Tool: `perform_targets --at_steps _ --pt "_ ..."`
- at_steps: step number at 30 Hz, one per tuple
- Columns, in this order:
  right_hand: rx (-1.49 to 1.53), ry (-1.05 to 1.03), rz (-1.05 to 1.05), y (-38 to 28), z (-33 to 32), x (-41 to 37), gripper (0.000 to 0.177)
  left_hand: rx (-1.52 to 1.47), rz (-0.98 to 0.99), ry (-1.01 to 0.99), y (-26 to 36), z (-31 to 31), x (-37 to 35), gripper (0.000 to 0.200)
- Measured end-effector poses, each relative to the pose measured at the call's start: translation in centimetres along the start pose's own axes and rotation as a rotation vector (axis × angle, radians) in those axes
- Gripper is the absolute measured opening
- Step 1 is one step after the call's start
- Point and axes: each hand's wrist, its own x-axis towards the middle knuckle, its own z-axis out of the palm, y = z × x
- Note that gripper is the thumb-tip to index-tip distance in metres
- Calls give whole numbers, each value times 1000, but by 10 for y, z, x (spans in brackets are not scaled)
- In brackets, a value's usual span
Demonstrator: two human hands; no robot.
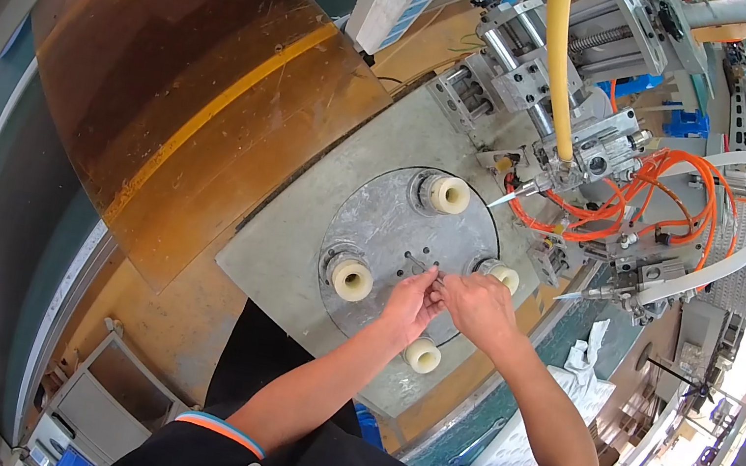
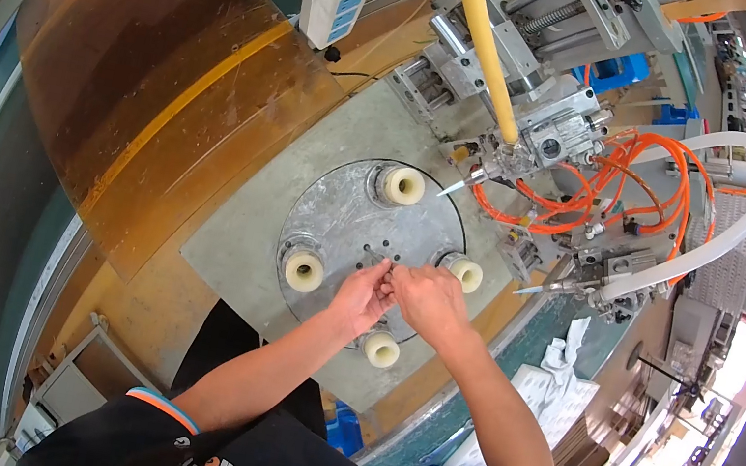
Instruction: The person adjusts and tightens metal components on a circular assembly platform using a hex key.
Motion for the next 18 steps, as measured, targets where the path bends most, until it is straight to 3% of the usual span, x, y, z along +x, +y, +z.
perform_targets --at_steps 14,16,18 --pt "-38 -117 -55 -6 -5 12 6 -54 -4 13 1 -1 2 25" --pt "7 -210 208 -15 -9 16 6 -80 -2 -4 1 -1 6 25" --pt "43 -210 274 -16 -8 17 8 -111 24 16 -2 -1 9 19"
